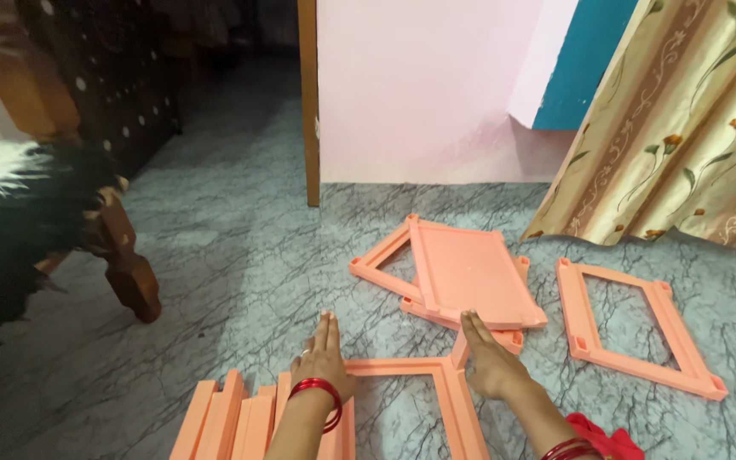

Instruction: The person assembles orange plastic frames by inserting short plastic legs into the corners of rectangular frames. They handle multiple frames and legs, connecting them by hand to form a stacked structure.

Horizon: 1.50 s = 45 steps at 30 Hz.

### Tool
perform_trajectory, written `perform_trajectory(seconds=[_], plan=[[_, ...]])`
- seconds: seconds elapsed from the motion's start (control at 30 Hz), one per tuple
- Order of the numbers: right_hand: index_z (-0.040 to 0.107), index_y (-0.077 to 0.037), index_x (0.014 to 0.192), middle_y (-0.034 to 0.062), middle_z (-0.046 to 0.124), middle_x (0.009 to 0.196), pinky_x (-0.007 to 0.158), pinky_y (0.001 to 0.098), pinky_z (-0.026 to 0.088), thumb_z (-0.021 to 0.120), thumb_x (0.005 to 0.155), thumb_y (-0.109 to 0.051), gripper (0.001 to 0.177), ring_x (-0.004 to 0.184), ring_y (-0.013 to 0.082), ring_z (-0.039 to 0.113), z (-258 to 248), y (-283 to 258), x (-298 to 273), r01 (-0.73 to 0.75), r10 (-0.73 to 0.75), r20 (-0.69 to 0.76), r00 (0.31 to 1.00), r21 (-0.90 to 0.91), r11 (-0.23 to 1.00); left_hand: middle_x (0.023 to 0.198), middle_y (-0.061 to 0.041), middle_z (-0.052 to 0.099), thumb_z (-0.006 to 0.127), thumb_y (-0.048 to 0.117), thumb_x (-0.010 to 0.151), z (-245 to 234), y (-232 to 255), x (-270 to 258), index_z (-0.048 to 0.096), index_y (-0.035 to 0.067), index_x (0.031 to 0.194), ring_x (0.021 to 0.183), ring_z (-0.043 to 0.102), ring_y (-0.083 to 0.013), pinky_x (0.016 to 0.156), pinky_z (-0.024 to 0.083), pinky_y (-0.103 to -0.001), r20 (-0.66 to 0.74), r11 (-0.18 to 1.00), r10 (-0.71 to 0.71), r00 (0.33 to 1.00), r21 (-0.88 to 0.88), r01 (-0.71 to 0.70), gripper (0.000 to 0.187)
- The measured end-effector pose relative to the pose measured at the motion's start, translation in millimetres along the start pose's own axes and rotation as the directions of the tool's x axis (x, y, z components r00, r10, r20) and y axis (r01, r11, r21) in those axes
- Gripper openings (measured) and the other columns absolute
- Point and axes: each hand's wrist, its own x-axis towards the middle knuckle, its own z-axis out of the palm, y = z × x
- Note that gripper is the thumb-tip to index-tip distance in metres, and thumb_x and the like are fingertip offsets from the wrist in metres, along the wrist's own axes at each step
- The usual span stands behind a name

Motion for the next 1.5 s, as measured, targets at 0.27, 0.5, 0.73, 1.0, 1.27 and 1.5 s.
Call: perform_trajectory(seconds=[0.27,0.5,0.73,1.0,1.27,1.5], plan=[[0.025,-0.027,0.160,0.0080,0.017,0.170,0.118,0.0382,0.038,0.062,0.072,0.007,0.101,0.153,0.0300,0.031,26,99,14,0.133,-0.064,-0.180,0.982,0.404,0.905,0.167,-0.004,0.005,0.072,0.035,0.086,65,21,-36,0.007,0.013,0.156,0.153,0.013,-0.0279,0.118,0.027,-0.053,-0.246,0.984,0.162,0.956,0.110,-0.138,0.098],[0.029,-0.030,0.159,0.0043,0.033,0.166,0.111,0.0369,0.049,0.068,0.075,0.003,0.098,0.141,0.0288,0.055,39,192,-38,-0.160,0.230,-0.042,0.972,0.596,0.787,0.142,-0.006,0.014,0.075,0.034,0.080,164,79,-69,0.019,0.013,0.135,0.129,0.021,-0.0292,0.100,0.030,-0.053,-0.290,0.941,0.337,0.896,0.136,-0.310,0.081],[0.036,-0.021,0.154,0.0135,0.040,0.158,0.120,0.0351,0.036,0.081,0.069,-0.011,0.096,0.147,0.0297,0.041,70,340,-17,-0.099,0.153,-0.196,0.969,0.260,0.960,0.118,-0.008,0.024,0.077,0.033,0.074,248,98,-50,0.032,0.014,0.115,0.105,0.028,-0.0305,0.083,0.033,-0.052,-0.278,0.941,0.337,0.900,0.121,-0.315,0.064],[0.035,-0.016,0.155,0.0172,0.034,0.162,0.120,0.0380,0.034,0.080,0.070,-0.012,0.097,0.149,0.0321,0.036,84,399,55,-0.139,0.162,-0.233,0.959,0.112,0.984,0.091,-0.010,0.034,0.080,0.032,0.067,298,51,-26,0.046,0.015,0.092,0.077,0.037,-0.0320,0.063,0.036,-0.052,-0.374,0.954,0.298,0.878,0.123,-0.272,0.046],[0.026,-0.019,0.161,0.0126,0.016,0.171,0.122,0.0401,0.032,0.082,0.075,-0.022,0.103,0.153,0.0313,0.029,67,408,101,-0.300,0.283,-0.186,0.941,-0.070,0.951,0.063,-0.013,0.045,0.083,0.031,0.060,382,22,-23,0.060,0.016,0.069,0.050,0.045,-0.0335,0.044,0.040,-0.052,-0.615,0.933,0.325,0.718,0.088,-0.348,0.029],[0.021,-0.015,0.164,0.0118,0.016,0.170,0.121,0.0440,0.028,0.081,0.073,-0.025,0.109,0.156,0.0300,0.020,74,460,118,-0.327,0.290,-0.238,0.927,-0.134,0.935,0.044,-0.014,0.050,0.081,0.028,0.058,359,17,-57,0.066,0.014,0.051,0.029,0.050,-0.0325,0.030,0.042,-0.049,-0.834,0.891,0.328,0.444,0.116,-0.439,0.022]])
